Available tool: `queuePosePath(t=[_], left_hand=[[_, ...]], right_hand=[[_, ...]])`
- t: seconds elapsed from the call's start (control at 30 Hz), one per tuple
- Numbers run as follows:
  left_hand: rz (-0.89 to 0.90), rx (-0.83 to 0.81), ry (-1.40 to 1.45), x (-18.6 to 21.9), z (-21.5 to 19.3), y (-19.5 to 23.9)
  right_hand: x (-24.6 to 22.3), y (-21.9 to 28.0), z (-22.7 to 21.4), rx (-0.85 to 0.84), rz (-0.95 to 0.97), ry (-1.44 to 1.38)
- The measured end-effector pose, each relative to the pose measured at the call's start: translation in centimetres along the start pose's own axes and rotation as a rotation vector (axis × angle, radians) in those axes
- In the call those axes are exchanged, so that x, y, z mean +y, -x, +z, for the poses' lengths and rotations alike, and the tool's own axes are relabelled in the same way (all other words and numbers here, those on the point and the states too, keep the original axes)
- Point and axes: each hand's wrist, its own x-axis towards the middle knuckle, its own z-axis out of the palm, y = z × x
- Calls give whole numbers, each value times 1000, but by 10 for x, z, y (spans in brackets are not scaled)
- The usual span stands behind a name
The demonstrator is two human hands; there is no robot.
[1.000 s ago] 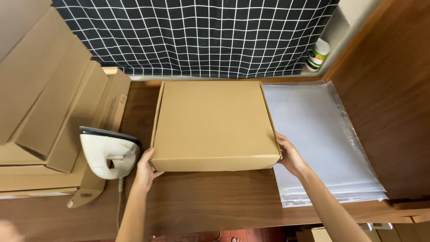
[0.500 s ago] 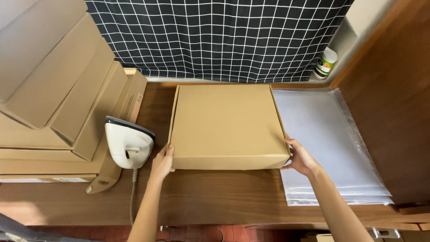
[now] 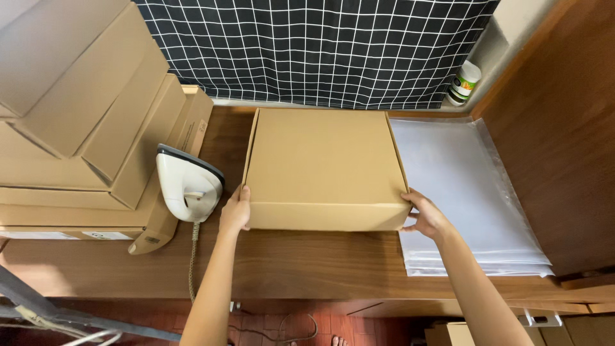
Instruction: The person irons a grey t-shirt on a wooden table, then hangs it on a metal hanger and places it on a clothes rack. Afterwards, they open a cardboard box, remove a plastic-wrapped pair of jeans, and place the jeans on the table.
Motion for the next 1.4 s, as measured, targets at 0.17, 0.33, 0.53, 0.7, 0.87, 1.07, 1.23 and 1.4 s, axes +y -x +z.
queuePosePath(t=[0.17, 0.33, 0.53, 0.7, 0.87, 1.07, 1.23, 1.4], left_hand=[[-30, -77, -102, 10, -10, 32], [-64, -141, -222, -6, -11, 27], [-83, -172, -178, -21, -15, 19], [-38, -226, -51, 2, -25, 42], [-2, -258, 148, 35, -34, 70], [95, -271, 286, 18, -36, 50], [294, -220, 513, 12, -29, 53], [625, 0, 457, -48, -3, -17]], right_hand=[[8, 13, -1, 45, 37, 97], [-1, 35, -1, 57, 36, 222], [-10, 44, -6, 26, 46, 504], [-10, 28, -20, 14, 22, 555], [-30, 47, -12, 7, -25, 513], [-44, 60, -12, 17, -57, 569], [-54, 70, -14, 102, -233, 543], [-13, -28, -73, 45, -476, 242]])
